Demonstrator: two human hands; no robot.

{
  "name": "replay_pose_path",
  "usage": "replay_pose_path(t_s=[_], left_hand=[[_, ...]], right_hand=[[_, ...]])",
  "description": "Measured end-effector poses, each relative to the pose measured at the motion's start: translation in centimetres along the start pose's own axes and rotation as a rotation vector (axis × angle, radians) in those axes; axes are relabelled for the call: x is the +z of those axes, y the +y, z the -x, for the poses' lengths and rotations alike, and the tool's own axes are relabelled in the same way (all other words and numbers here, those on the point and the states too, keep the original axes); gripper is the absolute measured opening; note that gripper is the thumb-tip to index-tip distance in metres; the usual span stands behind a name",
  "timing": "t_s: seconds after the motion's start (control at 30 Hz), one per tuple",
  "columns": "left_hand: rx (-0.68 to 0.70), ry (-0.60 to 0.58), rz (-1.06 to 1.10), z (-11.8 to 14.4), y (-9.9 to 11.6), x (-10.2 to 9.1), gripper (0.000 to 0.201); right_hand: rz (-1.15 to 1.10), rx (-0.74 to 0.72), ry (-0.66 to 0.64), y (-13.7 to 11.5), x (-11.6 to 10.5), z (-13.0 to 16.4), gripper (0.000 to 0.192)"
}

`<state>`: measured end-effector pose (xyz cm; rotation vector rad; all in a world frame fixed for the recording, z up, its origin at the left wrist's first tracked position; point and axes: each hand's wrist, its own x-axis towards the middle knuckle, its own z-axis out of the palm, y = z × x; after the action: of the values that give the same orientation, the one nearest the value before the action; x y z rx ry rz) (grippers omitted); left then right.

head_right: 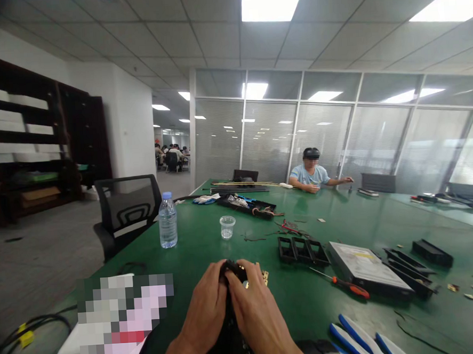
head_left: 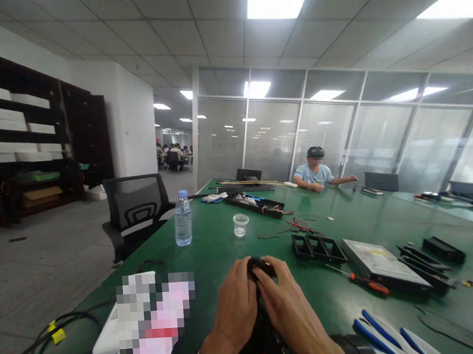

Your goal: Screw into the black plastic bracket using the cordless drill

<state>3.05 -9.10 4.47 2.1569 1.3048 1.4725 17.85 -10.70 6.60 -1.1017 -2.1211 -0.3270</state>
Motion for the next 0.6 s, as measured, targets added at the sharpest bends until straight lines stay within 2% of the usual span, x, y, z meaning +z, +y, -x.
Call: replay_pose_path(t_s=[0.1,0.23,0.43,0.6], left_hand=[[-0.087,-0.023,0.091,0.0,0.8,-0.4,0.031],[-0.13,-0.048,0.147,-0.2,1.2,-0.6,0.028],[-0.178,-0.103,0.082,-0.6,0.7,-0.6,0.029],[-0.169,-0.122,0.032,-0.9,0.4,-0.8,0.029]], right_hand=[[-0.009,0.001,-0.01,-0.3,0.0,-0.1,0.048],[-0.024,0.042,-0.038,-0.6,0.0,-0.1,0.047],[-0.109,0.113,-0.103,-0.9,-0.9,-0.5,0.05],[-0.169,0.167,-0.13,-0.8,-1.2,-0.7,0.043]])
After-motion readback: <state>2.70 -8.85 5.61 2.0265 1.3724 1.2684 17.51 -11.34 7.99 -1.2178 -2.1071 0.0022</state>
